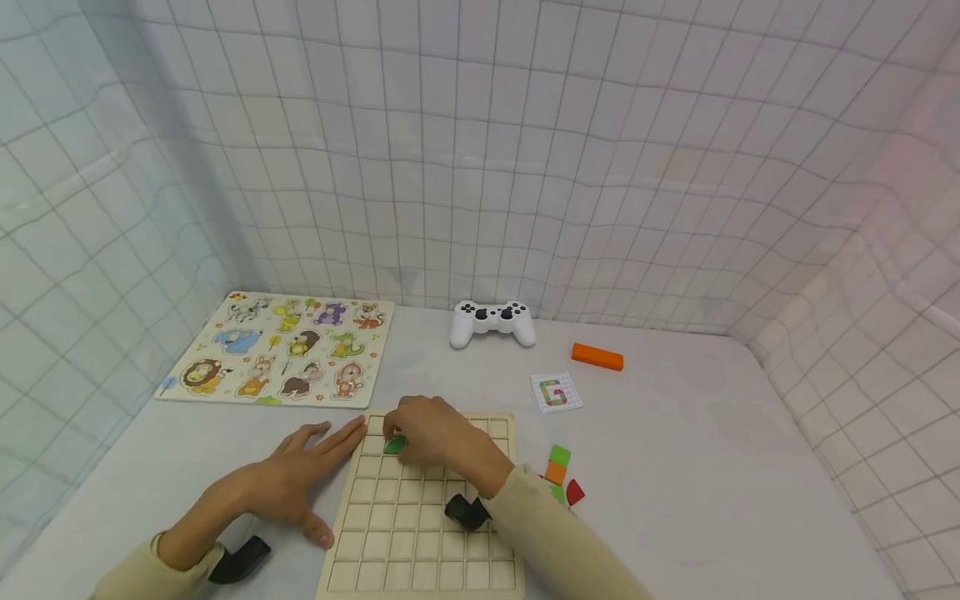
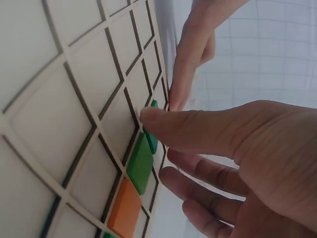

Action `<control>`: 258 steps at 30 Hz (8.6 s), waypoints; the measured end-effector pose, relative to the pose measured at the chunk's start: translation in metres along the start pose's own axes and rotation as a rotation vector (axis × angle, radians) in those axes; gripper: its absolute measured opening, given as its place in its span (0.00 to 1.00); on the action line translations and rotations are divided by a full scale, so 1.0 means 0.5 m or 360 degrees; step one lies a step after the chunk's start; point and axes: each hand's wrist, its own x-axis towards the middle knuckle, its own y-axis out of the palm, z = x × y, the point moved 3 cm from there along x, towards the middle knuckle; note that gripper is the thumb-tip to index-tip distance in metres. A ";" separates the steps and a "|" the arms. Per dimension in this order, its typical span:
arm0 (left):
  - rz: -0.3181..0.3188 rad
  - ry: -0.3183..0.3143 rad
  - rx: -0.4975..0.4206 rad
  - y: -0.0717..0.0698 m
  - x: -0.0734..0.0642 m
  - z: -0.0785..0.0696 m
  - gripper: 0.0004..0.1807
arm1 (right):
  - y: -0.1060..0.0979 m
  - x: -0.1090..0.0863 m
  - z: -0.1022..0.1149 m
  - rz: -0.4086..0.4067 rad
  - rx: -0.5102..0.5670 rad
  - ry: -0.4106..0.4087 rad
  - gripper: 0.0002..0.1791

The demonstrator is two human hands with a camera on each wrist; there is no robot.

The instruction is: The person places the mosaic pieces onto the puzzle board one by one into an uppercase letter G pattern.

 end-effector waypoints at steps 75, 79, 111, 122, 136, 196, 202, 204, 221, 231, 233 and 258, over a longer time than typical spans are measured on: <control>-0.0012 0.0051 -0.0036 0.006 0.004 0.010 0.77 | -0.002 -0.351 -0.317 -0.0113 0.0655 0.0340 0.13; -0.0035 0.0057 -0.0033 0.018 0.009 0.028 0.78 | -0.001 -0.347 -0.316 -0.0139 0.0616 0.0343 0.11; 0.0004 -0.0001 -0.0035 0.007 -0.002 0.005 0.77 | -0.010 -0.289 -0.248 -0.0275 0.0643 0.0149 0.03; 0.0011 0.0037 0.0002 -0.005 0.009 0.007 0.77 | -0.024 -0.223 -0.179 -0.0263 0.0639 0.0018 0.03; 0.0044 -0.0058 -0.0020 -0.001 -0.001 -0.003 0.76 | -0.014 -0.129 -0.078 -0.0169 0.0655 -0.0152 0.06; 0.0009 -0.0025 0.0015 0.004 -0.002 -0.001 0.76 | 0.040 -0.032 0.029 -0.0279 0.0158 0.0093 0.05; -0.0003 -0.0012 0.0012 0.004 -0.002 -0.001 0.76 | 0.033 -0.041 0.029 -0.0273 0.0182 0.0085 0.09; -0.0006 -0.0008 0.0014 0.004 0.000 0.000 0.76 | 0.027 -0.050 0.029 -0.0282 0.0213 0.0075 0.09; 0.0004 0.0010 0.0000 0.004 0.000 -0.001 0.76 | -0.004 -0.191 -0.053 -0.0342 0.0395 0.0218 0.10; 0.0004 0.0016 -0.0025 0.002 -0.004 0.000 0.76 | -0.016 -0.274 -0.123 -0.0385 0.0382 0.0384 0.12; 0.0003 0.0016 -0.0026 0.003 -0.004 -0.001 0.76 | -0.017 -0.290 -0.139 -0.0395 0.0383 0.0418 0.12; 0.0010 -0.0011 -0.0026 0.004 -0.003 0.001 0.77 | 0.013 -0.357 -0.253 -0.0217 0.0696 0.0583 0.21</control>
